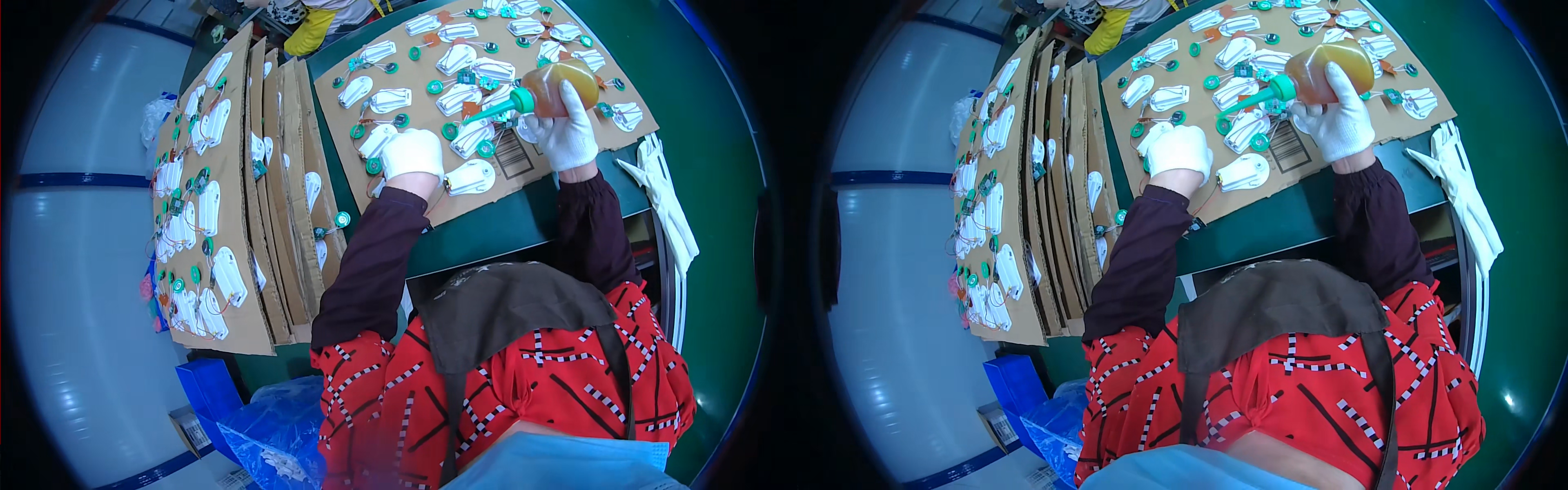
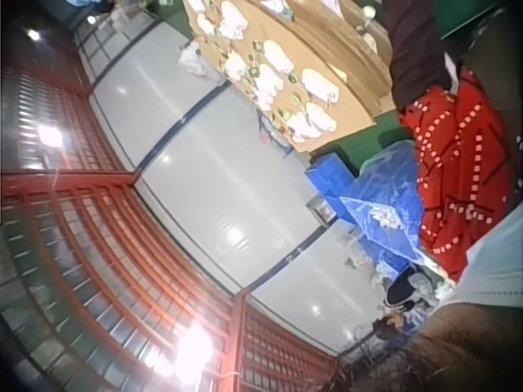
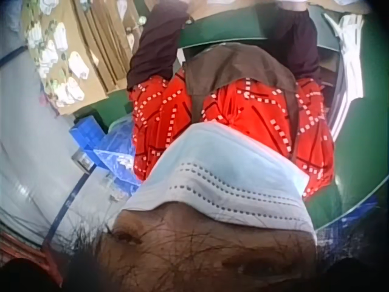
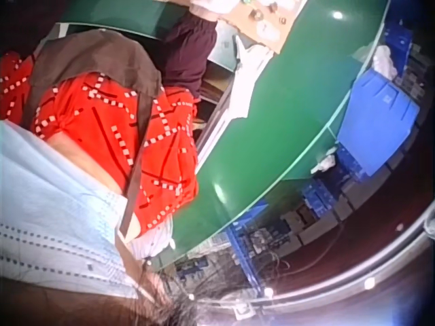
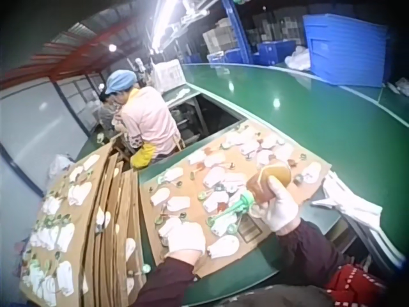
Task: Applying a liquid from a squeeze bottle onto small plastic components arranged on cardboard sheets.
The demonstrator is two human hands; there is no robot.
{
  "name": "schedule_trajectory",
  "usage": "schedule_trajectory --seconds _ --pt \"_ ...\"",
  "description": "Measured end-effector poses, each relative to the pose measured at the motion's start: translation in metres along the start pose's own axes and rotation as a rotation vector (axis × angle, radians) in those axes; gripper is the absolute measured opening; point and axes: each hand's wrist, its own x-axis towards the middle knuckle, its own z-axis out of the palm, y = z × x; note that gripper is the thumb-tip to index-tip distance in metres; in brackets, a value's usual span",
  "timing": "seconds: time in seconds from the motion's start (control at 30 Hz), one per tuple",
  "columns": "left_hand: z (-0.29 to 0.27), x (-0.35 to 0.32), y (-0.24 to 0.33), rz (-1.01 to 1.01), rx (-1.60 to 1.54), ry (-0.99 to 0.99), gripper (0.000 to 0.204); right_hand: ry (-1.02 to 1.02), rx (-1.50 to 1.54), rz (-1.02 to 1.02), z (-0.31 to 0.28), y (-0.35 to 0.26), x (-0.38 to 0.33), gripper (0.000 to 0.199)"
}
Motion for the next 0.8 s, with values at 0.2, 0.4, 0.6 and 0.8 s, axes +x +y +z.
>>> schedule_trajectory --seconds 0.2,0.4,0.6,0.8 --pt "0.015 -0.006 -0.005 0.001 -0.137 0.154 0.013 0.039 -0.012 -0.036 0.009 0.001 -0.004 0.042" --pt "0.023 -0.020 -0.017 -0.203 -0.536 0.273 0.015 -0.007 -0.154 -0.190 0.021 0.011 -0.009 0.031" --pt "0.028 -0.021 -0.019 -0.296 -0.853 0.217 0.021 -0.204 -0.427 -0.227 0.020 0.022 -0.005 0.028" --pt "0.040 -0.032 -0.023 -0.006 -0.695 0.367 0.026 -0.152 -0.496 -0.312 0.021 0.023 -0.005 0.030"
